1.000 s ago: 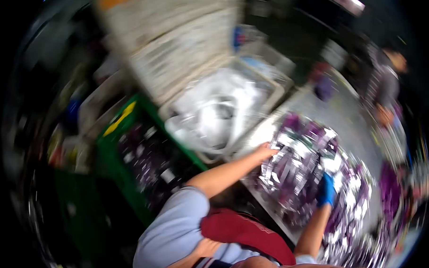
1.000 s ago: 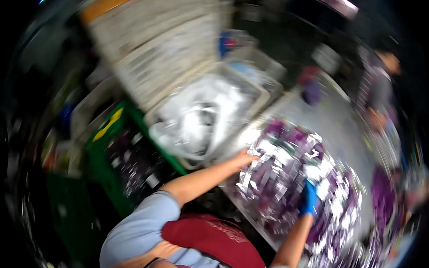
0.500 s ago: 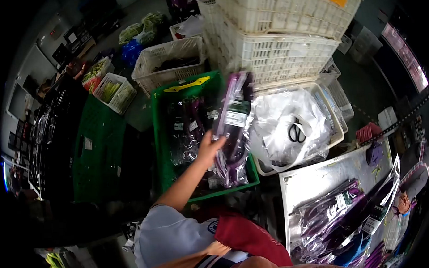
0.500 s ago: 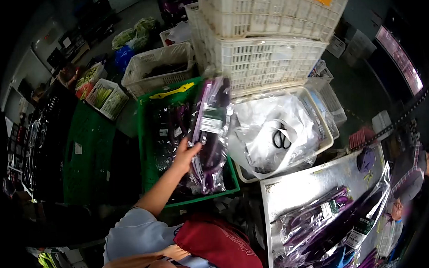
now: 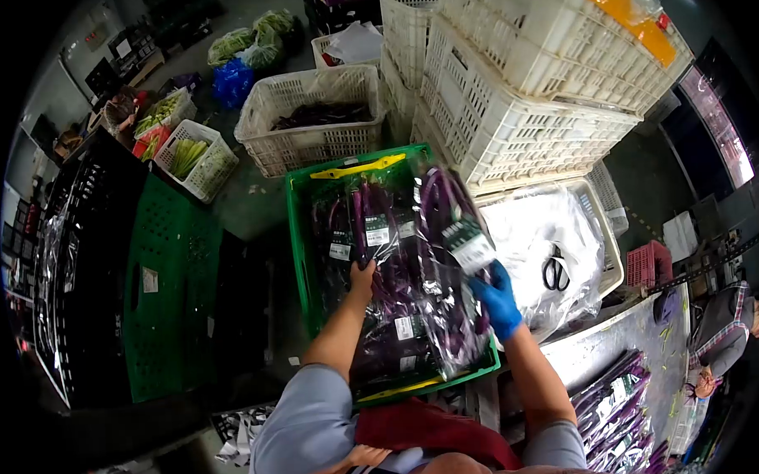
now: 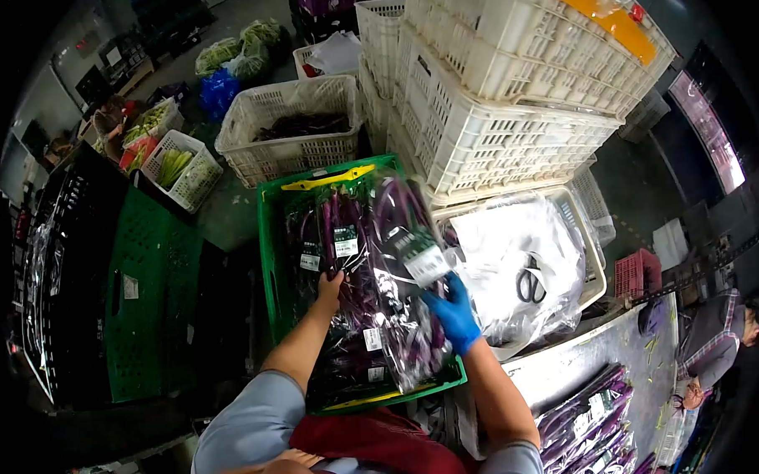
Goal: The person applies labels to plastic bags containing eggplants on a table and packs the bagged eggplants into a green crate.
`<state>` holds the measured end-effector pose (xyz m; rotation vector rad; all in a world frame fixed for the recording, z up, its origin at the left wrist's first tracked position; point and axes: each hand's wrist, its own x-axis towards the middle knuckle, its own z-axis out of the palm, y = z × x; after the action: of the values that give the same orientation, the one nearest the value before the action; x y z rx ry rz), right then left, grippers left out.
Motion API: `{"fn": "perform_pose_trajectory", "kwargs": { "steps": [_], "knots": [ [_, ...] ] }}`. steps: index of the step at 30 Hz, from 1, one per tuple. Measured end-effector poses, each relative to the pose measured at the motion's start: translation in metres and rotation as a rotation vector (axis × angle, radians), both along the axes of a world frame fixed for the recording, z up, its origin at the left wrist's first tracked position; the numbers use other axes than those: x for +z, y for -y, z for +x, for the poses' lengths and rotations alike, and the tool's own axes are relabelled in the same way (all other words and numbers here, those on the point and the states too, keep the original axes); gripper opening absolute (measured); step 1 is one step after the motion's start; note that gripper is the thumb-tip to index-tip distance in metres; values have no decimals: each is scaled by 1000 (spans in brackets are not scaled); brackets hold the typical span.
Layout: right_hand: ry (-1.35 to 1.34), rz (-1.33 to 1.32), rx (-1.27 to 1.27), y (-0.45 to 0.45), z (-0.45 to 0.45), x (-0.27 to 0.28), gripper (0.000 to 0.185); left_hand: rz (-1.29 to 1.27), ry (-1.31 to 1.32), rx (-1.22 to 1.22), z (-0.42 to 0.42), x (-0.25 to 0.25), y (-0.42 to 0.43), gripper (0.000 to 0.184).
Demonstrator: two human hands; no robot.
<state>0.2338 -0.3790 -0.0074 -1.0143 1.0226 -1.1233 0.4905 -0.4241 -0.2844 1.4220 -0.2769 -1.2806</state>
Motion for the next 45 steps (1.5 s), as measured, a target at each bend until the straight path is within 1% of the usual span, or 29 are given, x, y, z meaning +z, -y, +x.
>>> {"fn": "perform_pose_trajectory", "kwargs": {
  "steps": [2, 3, 5, 6, 8, 9, 10, 11, 12, 13, 14, 15, 16, 17, 19, 21, 24, 27, 28, 29, 31, 33, 36, 37, 38, 39, 41, 43, 45],
  "knots": [
    [-55, -62, 27, 39, 27, -34, 37, 4, -64, -44, -7, 64, -19, 36],
    [-121, -106, 20, 56, 38, -50, 37, -10, -51, -41, -4, 53, -17, 35],
    [-357, 16, 154, 83, 47, -91, 37, -35, -27, -39, -2, 27, -18, 34],
    [-825, -85, 173, 101, 44, -153, 37, -35, -111, -123, -4, 32, -18, 32],
    [-194, -113, 197, 87, 52, -243, 29, 26, -2, -264, -8, 25, -11, 30],
    [-671, -404, 263, 69, 62, -219, 29, 55, 57, -335, -8, 20, -7, 29],
    [-847, -327, 335, 54, 67, -222, 32, -12, 149, -333, -10, 13, -6, 27],
    [-1022, -249, 409, 45, 72, -224, 35, 76, 226, -421, -7, 24, -7, 28],
    [-1016, -202, 545, 30, 79, -177, 41, 164, 303, -506, -2, 46, -6, 31],
    [-697, -120, 272, 5, 70, -186, 41, 255, 379, -591, 4, 61, -3, 35],
    [-560, -158, 202, -9, 62, -200, 40, 255, 723, -765, 23, 49, 8, 44],
    [-463, 2, 210, -26, 58, -176, 38, 105, 1003, -596, 33, 70, 9, 41],
    [-317, 117, 190, -39, 60, -143, 35, 54, 1154, -425, 45, 80, 17, 28],
    [-473, -148, 235, -50, 47, -162, 34, -102, 1358, -348, 60, 74, 30, 21],
    [-395, -59, 290, -80, 30, -170, 35, -198, 1579, -487, 57, 106, 38, 35],
    [-842, -480, 243, -99, 22, -174, 28, -414, 1788, -604, 40, 114, 46, 45],
    [-853, -377, 259, -123, 17, -157, 26, -623, 1706, -785, -6, 137, 55, 50],
    [-807, -369, 237, -120, 21, -138, 23, -734, 1642, -891, -50, 124, 73, 49],
    [-837, -349, 238, -117, 21, -135, 23, -695, 1655, -932, -55, 105, 77, 49],
    [-866, -322, 240, -117, 20, -133, 23, -448, 1697, -1080, -51, 66, 80, 50],
    [-858, -339, 216, -119, 16, -153, 24, -484, 1764, -972, -32, 32, 63, 54],
    [-771, -280, 232, -119, 14, -130, 26, -345, 1855, -1186, -32, 37, 73, 57],
    [-746, -268, 250, -136, -8, -77, 28, -280, 1654, -1469, -37, 57, 96, 55],
    [-747, -266, 226, -144, -19, -72, 28, -268, 1510, -1426, -31, 56, 104, 50],
    [-767, -290, 142, -155, -32, -57, 28, -274, 1452, -1403, -39, 91, 103, 44],
    [-729, -189, 72, -168, -52, -37, 30, -453, 1525, -1197, -26, 29, 134, 37],
    [-867, -214, -210, -201, -95, -14, 31, -603, 1458, -993, -71, 112, 117, 30],
    [-727, -293, -491, -237, -157, -4, 32, -643, 1038, -977, -156, 204, 70, 32],
    [-1081, -219, -886, -275, -218, 28, 27, -641, 524, -1147, -235, 228, 33, 33]
  ]
}}
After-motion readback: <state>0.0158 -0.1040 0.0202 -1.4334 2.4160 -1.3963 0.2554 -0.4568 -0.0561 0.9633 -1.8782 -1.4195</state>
